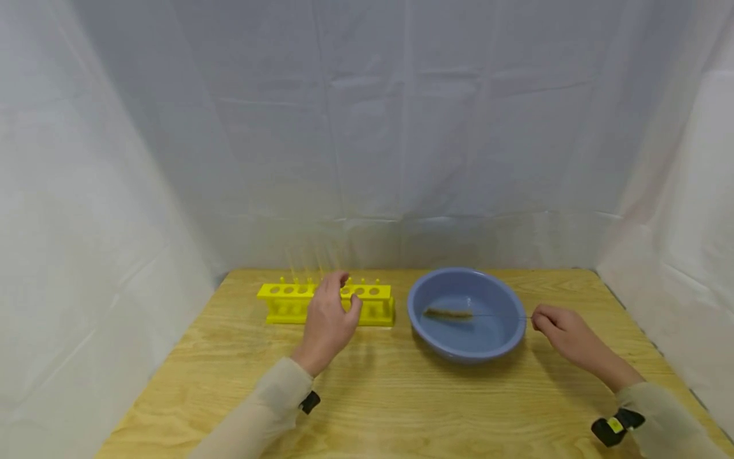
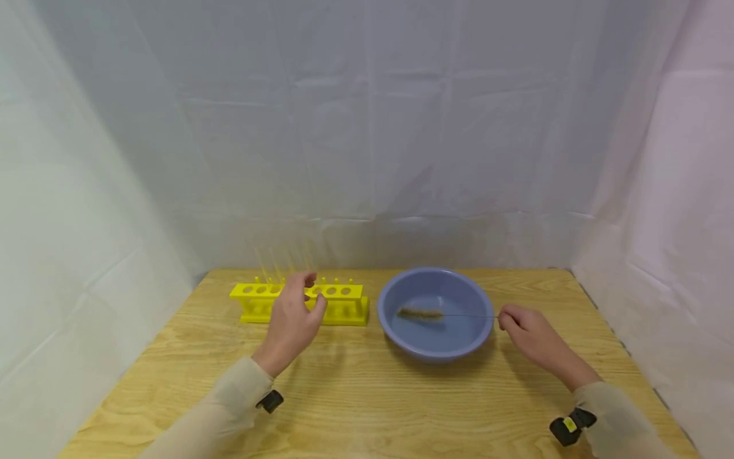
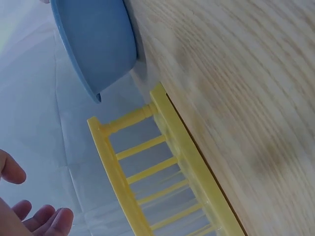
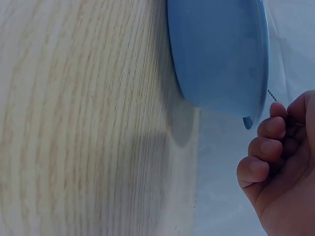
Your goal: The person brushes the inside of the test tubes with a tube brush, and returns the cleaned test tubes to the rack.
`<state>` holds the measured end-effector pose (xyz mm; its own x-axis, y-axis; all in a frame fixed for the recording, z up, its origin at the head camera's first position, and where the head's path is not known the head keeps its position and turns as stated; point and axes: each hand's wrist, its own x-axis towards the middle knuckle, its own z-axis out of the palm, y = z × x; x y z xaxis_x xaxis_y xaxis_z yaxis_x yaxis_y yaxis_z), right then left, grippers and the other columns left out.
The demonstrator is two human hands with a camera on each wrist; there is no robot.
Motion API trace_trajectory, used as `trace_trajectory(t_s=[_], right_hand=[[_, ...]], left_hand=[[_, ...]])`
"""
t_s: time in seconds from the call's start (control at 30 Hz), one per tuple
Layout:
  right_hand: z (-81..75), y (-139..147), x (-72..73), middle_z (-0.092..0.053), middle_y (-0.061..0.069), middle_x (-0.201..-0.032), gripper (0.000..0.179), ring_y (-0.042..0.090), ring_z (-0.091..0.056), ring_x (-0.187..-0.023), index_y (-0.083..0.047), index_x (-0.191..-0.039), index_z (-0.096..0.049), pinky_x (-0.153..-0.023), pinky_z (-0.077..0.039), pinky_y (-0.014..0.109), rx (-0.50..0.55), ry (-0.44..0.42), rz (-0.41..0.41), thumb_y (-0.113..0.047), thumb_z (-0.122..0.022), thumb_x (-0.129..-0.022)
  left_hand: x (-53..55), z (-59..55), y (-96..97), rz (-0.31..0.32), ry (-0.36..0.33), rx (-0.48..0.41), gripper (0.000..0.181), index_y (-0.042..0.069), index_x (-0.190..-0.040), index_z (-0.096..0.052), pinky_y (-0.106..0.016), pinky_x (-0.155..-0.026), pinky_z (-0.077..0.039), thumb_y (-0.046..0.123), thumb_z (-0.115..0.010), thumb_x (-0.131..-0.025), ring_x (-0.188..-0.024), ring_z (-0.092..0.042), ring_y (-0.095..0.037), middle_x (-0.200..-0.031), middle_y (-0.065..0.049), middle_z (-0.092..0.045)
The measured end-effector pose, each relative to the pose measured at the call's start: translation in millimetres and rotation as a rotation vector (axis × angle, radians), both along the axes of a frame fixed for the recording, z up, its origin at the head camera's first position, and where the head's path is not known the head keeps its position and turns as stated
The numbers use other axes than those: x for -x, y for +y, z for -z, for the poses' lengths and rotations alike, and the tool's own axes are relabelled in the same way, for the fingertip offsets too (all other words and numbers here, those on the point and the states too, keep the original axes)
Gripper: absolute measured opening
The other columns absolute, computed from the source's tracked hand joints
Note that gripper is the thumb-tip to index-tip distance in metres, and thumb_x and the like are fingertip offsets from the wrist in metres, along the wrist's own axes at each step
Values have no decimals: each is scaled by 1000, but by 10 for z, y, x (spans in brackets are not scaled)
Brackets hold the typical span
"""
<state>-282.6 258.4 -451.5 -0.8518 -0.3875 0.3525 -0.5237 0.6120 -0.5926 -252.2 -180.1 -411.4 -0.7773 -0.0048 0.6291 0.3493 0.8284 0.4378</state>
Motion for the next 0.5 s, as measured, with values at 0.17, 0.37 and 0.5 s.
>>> trace_trajectory(t_s=[0.17,0.37,0.5], right_hand=[[-20,14,-17,-50,-2,-70,26,3,-40,-57,-12,-89,-65,-51,-38,26,-25,-32,-2,-11,-46,-107],[-37,32,-39,-63,6,-83,23,8,-54,-69,-6,-104,-69,-57,-44,27,-79,-71,6,-16,-49,-107],[-134,13,-74,-68,17,-113,32,30,-65,-101,-1,-124,-64,-78,-54,44,-147,4,88,-25,-50,-107]], left_hand=[[-40,39,16,58,-38,19,32,3,-123,-60,-44,-90,-56,10,-64,-92,-108,-66,-32,-118,-13,-66],[-76,66,17,92,-65,64,30,4,-121,-63,-44,-91,-56,10,-63,-92,-110,-66,-30,-118,-11,-68],[-80,71,10,106,-42,106,33,4,-124,-63,-44,-96,-54,13,-63,-92,-116,-65,-28,-122,-8,-68]])
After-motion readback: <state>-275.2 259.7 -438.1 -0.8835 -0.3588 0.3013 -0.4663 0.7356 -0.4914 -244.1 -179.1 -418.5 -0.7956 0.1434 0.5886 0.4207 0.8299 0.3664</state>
